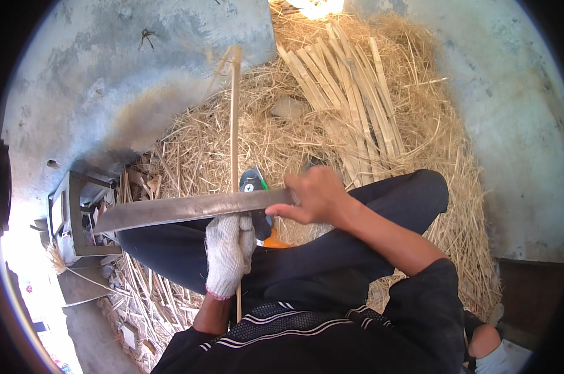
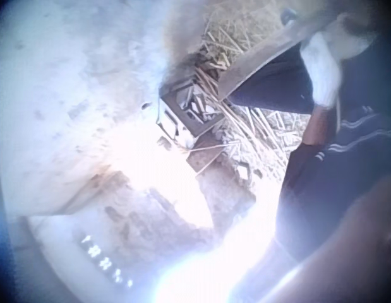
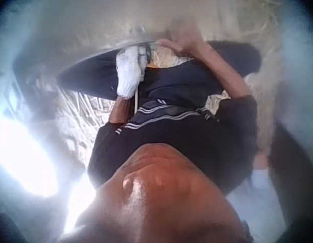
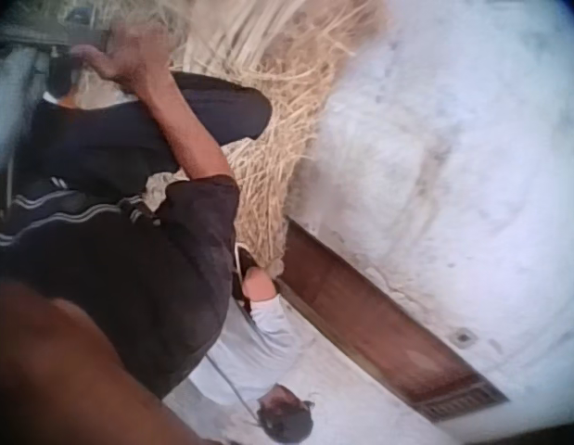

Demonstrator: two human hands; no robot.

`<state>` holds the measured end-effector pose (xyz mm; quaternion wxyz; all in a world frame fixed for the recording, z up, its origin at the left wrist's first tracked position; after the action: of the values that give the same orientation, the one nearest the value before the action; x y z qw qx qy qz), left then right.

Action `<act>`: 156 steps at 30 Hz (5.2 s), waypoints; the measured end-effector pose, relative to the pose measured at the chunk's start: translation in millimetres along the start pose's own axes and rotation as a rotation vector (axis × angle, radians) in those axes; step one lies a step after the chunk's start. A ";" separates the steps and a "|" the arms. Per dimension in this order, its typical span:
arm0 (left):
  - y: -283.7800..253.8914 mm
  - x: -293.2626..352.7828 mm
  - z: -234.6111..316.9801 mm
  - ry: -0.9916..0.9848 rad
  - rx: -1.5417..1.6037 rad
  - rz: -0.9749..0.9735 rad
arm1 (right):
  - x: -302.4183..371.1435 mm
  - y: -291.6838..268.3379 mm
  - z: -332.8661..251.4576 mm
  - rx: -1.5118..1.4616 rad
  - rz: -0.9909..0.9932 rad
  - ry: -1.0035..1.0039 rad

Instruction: The person sits on a straw-covered floor and uses a green-handled knife to split long bamboo poles into thin strips. They hold the pole with a gloved left hand and carefully shave off layers with the right hand, occasionally using a saw to cut the pole to length.

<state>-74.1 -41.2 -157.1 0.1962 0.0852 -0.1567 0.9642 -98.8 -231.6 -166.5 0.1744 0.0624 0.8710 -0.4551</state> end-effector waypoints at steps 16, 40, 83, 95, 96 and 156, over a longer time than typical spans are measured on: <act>23.6 -2.5 -17.0 -0.379 0.780 -0.259 | -15.1 -20.0 36.7 -0.308 -0.073 0.291; 21.3 23.0 1.0 -0.389 0.771 -0.131 | -49.4 3.2 40.3 0.137 0.066 0.156; 22.6 16.6 -17.8 -0.440 0.802 -0.217 | -73.4 6.9 106.2 -1.271 -0.125 0.824; 28.1 4.7 -8.9 -0.504 1.386 -0.546 | 5.6 -2.2 0.9 -0.119 -0.155 0.054; 29.7 7.7 -10.0 -0.513 1.421 -0.582 | 7.6 -0.3 3.1 -0.082 -0.150 0.059; 7.7 -2.5 -5.9 -0.388 0.856 -0.293 | 23.0 -24.3 9.8 -0.412 0.049 0.252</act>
<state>-75.5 -46.8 -165.2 0.2442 0.3571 0.2336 0.8708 -124.4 -254.8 -161.2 0.0845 0.1030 0.9584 -0.2523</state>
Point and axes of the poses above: each hand's wrist, its own x-axis away from the middle knuckle, its own y-axis out of the palm, z = x × y, the point moved 6 cm from there along -x, towards the middle knuckle, and after that the axes turned 3 degrees about z, right-handed, at the moved point
